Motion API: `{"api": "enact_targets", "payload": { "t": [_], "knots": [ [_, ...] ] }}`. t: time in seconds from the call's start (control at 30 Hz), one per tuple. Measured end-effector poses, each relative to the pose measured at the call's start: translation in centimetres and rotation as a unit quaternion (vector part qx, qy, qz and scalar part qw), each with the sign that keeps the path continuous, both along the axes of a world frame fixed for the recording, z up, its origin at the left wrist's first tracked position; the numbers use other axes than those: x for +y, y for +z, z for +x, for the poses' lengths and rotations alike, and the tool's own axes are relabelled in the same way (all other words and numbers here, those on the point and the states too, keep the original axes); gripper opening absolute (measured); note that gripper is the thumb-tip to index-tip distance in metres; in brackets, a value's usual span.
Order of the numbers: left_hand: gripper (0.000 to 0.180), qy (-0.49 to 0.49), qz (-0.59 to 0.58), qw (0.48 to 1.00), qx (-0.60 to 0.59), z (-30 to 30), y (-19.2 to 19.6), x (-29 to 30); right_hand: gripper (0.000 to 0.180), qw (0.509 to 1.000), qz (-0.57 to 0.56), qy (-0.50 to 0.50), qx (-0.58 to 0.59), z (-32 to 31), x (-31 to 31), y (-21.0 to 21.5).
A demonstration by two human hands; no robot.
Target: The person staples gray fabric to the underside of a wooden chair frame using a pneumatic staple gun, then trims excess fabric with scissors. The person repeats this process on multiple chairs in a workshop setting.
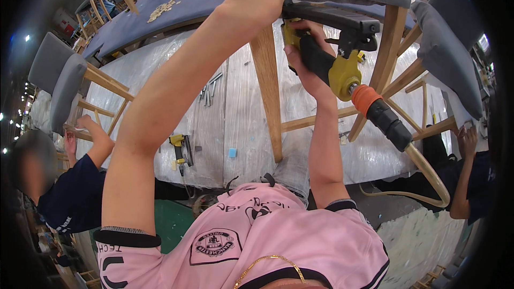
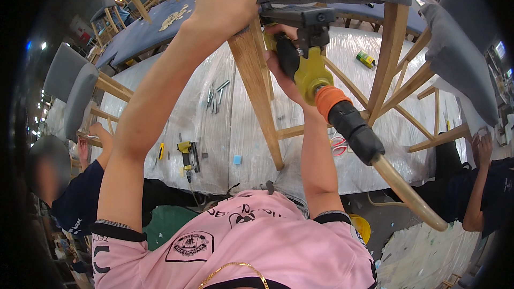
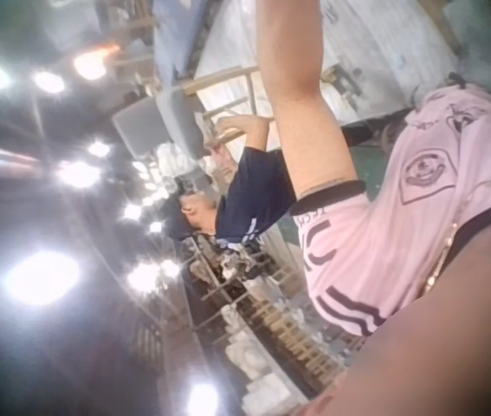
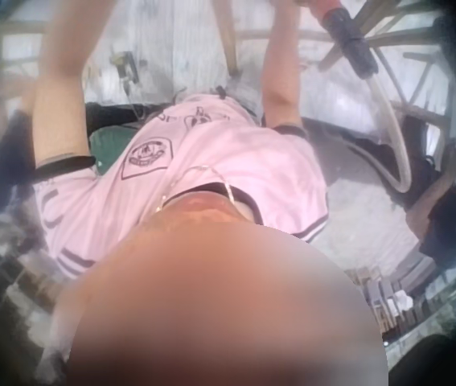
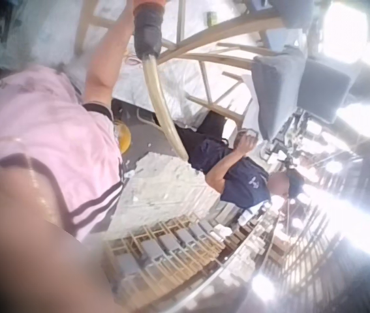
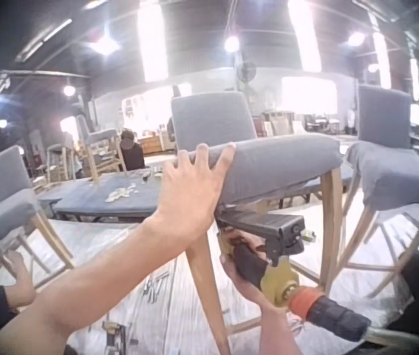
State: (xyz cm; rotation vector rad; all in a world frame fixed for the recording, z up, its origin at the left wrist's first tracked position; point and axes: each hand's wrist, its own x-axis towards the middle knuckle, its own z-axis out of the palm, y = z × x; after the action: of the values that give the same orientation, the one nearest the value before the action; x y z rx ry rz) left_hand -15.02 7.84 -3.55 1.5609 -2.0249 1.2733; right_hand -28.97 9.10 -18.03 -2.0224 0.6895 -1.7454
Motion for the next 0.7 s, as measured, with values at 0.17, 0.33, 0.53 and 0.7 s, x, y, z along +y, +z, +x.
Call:
{"api": "enact_targets", "payload": {
  "t": [0.17, 0.33, 0.53, 0.7],
  "knots": [
    [0.072, -0.008, -0.018, 1.000, 0.011, -0.1, -0.1, 0.7, 0.030, 0.999, 0.046, 0.021, -0.005, 0.2, 0.8, 0.2],
    [0.070, -0.016, -0.042, 0.999, 0.011, 0.2, -0.1, -0.2, 0.034, 0.996, 0.076, 0.033, -0.010, 0.2, 1.1, 0.5],
    [0.096, -0.107, 0.260, 0.954, 0.103, 3.0, 6.1, 1.7, 0.036, 0.997, 0.074, 0.017, 0.029, -0.6, 1.9, 1.5],
    [0.106, -0.194, 0.311, 0.917, 0.154, 6.7, 5.4, -2.9, 0.038, 0.997, 0.050, 0.030, 0.043, -1.5, 2.1, 0.7]
  ]
}}
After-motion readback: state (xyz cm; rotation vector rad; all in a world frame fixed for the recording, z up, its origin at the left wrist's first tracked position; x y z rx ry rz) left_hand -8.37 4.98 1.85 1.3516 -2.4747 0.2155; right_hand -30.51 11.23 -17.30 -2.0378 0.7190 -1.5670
